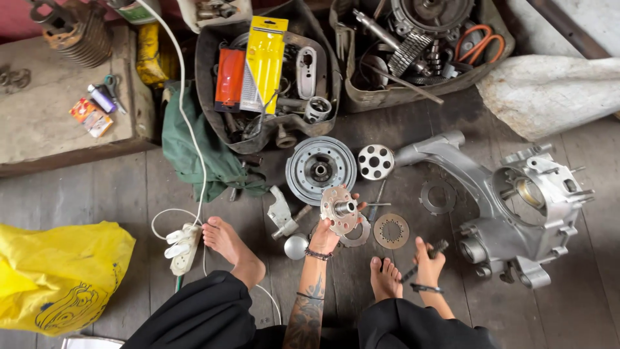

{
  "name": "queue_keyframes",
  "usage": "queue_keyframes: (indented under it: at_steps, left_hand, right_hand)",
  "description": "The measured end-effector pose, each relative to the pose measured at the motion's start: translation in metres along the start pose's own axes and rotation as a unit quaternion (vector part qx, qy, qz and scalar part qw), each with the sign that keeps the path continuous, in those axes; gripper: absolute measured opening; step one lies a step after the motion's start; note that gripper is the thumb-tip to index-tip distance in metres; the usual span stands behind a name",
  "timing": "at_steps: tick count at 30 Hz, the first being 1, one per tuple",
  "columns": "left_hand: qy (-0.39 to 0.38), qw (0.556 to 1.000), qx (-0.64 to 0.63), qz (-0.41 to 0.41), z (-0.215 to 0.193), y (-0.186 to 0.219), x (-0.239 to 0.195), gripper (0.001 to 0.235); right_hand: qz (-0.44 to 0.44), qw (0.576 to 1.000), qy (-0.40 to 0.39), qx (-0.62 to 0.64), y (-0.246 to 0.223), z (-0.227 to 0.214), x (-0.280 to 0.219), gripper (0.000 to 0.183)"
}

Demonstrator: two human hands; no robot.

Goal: Inspecting and assembling motorcycle clutch components on the floor of a workshop

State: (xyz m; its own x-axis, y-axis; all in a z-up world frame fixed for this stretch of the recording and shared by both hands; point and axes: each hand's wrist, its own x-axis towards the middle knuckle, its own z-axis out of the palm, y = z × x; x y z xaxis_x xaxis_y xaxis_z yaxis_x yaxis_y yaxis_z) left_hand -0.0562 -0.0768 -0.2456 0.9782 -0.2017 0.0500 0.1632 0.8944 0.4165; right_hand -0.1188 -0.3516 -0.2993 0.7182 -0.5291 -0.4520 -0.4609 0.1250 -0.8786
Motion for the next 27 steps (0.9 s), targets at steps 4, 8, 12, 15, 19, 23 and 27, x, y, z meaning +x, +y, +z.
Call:
queue_keyframes:
  at_steps: [4,8,12,15,19,23,27]
  left_hand:
    - [0.002,1.000,0.009,-0.019,0.031,0.018,0.002,0.110]
    - [-0.013,1.000,-0.012,-0.003,0.045,0.020,0.004,0.110]
    - [0.020,1.000,0.003,0.005,0.043,0.020,0.000,0.110]
    - [0.031,0.999,-0.016,0.001,0.043,0.022,-0.005,0.111]
    - [-0.001,0.999,-0.036,0.010,0.060,0.037,-0.009,0.112]
    - [-0.014,0.997,-0.067,0.021,0.072,0.043,-0.002,0.116]
    - [-0.022,0.997,-0.068,0.033,0.080,0.049,0.002,0.116]
  right_hand:
    - [0.014,1.000,-0.012,0.013,-0.002,-0.007,-0.011,0.046]
    - [-0.002,0.999,-0.052,0.007,0.013,-0.002,-0.006,0.053]
    - [0.023,0.998,0.001,-0.059,0.031,-0.002,-0.009,0.059]
    - [0.104,0.987,0.036,-0.121,0.006,0.009,-0.048,0.060]
    - [-0.065,0.935,-0.030,-0.347,0.063,-0.020,-0.009,0.063]
    - [-0.001,0.916,-0.049,-0.398,0.009,-0.003,-0.048,0.052]
    - [-0.026,0.852,-0.035,-0.522,-0.057,0.053,-0.114,0.027]
